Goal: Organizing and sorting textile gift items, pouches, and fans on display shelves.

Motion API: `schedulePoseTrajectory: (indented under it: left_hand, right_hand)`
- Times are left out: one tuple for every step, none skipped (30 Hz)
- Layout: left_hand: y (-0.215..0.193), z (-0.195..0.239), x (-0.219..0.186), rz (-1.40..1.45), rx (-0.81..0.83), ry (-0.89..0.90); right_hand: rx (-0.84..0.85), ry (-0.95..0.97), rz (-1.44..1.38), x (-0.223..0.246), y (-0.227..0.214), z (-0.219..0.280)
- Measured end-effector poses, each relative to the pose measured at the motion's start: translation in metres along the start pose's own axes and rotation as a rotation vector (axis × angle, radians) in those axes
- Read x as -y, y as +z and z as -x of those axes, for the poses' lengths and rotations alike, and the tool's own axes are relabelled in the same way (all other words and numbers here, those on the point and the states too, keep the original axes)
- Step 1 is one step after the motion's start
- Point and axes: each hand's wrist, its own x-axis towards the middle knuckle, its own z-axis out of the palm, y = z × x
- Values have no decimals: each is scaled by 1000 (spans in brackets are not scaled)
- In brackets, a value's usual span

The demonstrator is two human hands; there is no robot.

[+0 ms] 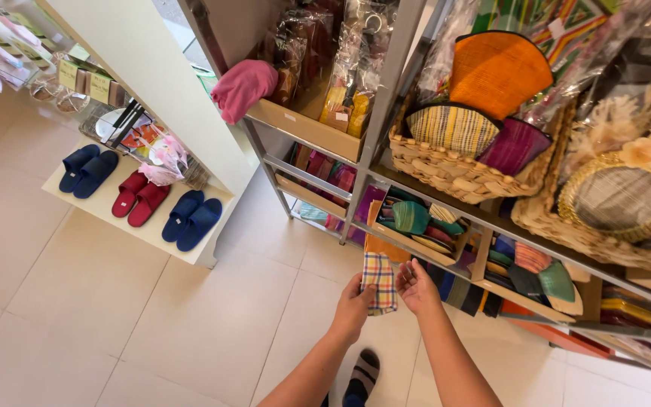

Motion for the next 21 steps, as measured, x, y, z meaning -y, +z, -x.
schedulePoseTrajectory:
  left_hand:
    - [1,-4,3,1,-1,3]
    - [2,-8,6,30,3,4]
    - [2,-12,9,57,7,4]
    - [2,-16,11,55,6,6]
    - [3,-20,13,77,11,-5]
    - [3,-23,14,100,15,-16]
    - [-2,-31,25,96,12,-20]
    - [-6,-37,36,80,11,-2]
    - [-10,-44,45,66,11,18]
    - [-12,-42,43,62,8,15]
    - [-11,-40,40,46,3,-18]
    - [-11,-38,36,31,-1,-51]
    - [-12,-37,32,29,-1,-51]
    - [-13,-35,28,28,-18,-95]
    - [-14,-35,23,29,-34,-136]
    - [-19,-39,26,29,-34,-133]
    - [-25,-40,30,35,-49,-128]
    - [-31,-40,34,42,-63,-123]
    - [-33,-40,39,44,-67,-124]
    - [-36,-40,44,44,-64,-136]
    - [-39,-41,47,46,-66,-142]
  right_hand:
    - [3,0,2,2,4,-11]
    - [-23,-4,-2,5,9,-21]
    - [-49,-7,-8,6,13,-31]
    - [-47,-6,-9,7,14,-47]
    - [-55,-15,-30,7,15,-61]
    - [-64,-25,-52,8,15,-75]
    - [-67,-19,-56,6,13,-86]
    - [-60,-31,-69,4,12,-97]
    - [-52,-44,-81,2,11,-108]
    - [-54,-39,-84,0,12,-116]
    - [-51,-40,-91,0,13,-124]
    - [-48,-41,-98,0,15,-131]
    - [-48,-41,-100,1,17,-135]
    - [-67,-30,-120,2,20,-138]
    - [-83,-21,-138,4,25,-142]
    - [-80,-22,-137,9,32,-146]
    - [-105,-15,-134,11,36,-147]
    - [-131,-9,-131,14,41,-148]
    - [-132,-6,-128,16,36,-157]
    - [-133,2,-119,17,32,-166]
    - [-128,15,-104,18,32,-176]
